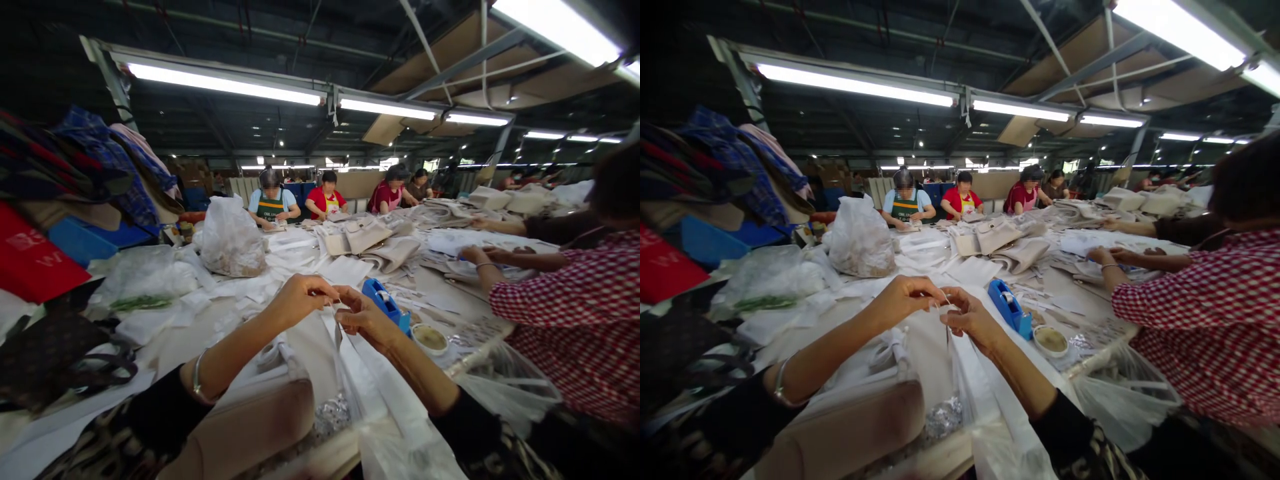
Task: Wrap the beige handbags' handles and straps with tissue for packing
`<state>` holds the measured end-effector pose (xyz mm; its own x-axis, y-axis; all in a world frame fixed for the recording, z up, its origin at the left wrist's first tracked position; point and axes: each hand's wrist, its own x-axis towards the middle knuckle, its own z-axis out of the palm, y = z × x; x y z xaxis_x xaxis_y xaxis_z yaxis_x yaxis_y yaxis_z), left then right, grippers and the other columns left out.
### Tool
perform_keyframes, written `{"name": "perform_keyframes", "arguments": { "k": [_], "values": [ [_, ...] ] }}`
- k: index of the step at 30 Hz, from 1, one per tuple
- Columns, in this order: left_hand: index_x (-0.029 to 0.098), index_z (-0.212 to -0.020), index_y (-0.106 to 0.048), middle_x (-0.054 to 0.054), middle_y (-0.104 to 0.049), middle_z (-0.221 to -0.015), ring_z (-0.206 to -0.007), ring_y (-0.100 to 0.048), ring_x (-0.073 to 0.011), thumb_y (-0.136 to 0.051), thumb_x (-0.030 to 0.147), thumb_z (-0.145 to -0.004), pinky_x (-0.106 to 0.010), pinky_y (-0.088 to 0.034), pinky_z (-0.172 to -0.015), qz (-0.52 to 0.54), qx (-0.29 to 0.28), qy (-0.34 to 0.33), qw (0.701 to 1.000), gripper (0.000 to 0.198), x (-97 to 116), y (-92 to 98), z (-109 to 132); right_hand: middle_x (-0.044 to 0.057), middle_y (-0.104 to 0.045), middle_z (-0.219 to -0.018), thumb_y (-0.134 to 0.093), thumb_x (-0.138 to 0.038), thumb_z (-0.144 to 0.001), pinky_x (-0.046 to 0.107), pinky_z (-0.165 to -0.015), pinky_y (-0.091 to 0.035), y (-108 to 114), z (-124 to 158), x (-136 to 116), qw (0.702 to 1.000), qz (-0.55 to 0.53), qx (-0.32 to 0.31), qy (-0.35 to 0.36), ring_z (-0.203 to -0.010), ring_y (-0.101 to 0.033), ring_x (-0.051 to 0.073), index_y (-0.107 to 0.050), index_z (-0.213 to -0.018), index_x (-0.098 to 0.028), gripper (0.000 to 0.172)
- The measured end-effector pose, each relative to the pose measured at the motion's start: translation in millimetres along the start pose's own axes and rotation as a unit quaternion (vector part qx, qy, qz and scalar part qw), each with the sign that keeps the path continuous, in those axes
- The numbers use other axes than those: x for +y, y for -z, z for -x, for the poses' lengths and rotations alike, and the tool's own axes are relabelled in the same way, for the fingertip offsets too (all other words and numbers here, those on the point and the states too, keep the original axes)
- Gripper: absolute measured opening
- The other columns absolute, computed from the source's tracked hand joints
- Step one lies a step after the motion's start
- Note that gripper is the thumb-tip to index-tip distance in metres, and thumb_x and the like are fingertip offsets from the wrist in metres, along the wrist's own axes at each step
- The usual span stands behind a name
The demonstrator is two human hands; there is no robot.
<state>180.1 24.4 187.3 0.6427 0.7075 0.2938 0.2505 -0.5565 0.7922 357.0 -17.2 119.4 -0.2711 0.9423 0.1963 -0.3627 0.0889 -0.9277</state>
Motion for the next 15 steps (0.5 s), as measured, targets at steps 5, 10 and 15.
{"name": "perform_keyframes", "arguments": {
  "k": [5, 10, 15],
  "values": [
    [0.011, -0.091, -0.068, -0.003, -0.067, -0.072, -0.064, -0.062, -0.0139, -0.061, 0.019, -0.076, -0.025, -0.049, -0.062, 0.122, -0.043, 0.028, 0.991, 0.018, 6, -3.2, 2, -0.001, -0.065, -0.078, -0.075, -0.022, -0.068, 0.020, -0.044, -0.026, -12, 0, 2, 0.997, 0.066, -0.026, 0.010, -0.053, -0.044, 0.007, -0.061, -0.102, -0.021, 0.037],
    [0.013, -0.105, -0.063, 0.001, -0.059, -0.066, -0.060, -0.059, -0.0114, -0.059, 0.020, -0.081, -0.022, -0.044, -0.055, 0.210, -0.068, 0.035, 0.975, 0.026, 12, -3.8, 7, -0.002, -0.062, -0.073, -0.075, -0.025, -0.068, 0.025, -0.062, -0.040, -13, 1, 18, 0.988, 0.134, -0.052, 0.055, -0.066, -0.054, 0.013, -0.061, -0.077, -0.020, 0.017],
    [0.012, -0.102, -0.065, 0.000, -0.059, -0.074, -0.052, -0.051, -0.0063, -0.066, 0.020, -0.075, -0.021, -0.035, -0.048, 0.238, -0.035, 0.069, 0.968, 0.028, 1, 7.3, 4, 0.000, -0.065, -0.083, -0.075, -0.026, -0.072, 0.030, -0.080, -0.042, -4, 0, 37, 0.983, 0.167, -0.033, 0.074, -0.081, -0.058, 0.016, -0.067, -0.084, -0.020, 0.016]
  ]
}}
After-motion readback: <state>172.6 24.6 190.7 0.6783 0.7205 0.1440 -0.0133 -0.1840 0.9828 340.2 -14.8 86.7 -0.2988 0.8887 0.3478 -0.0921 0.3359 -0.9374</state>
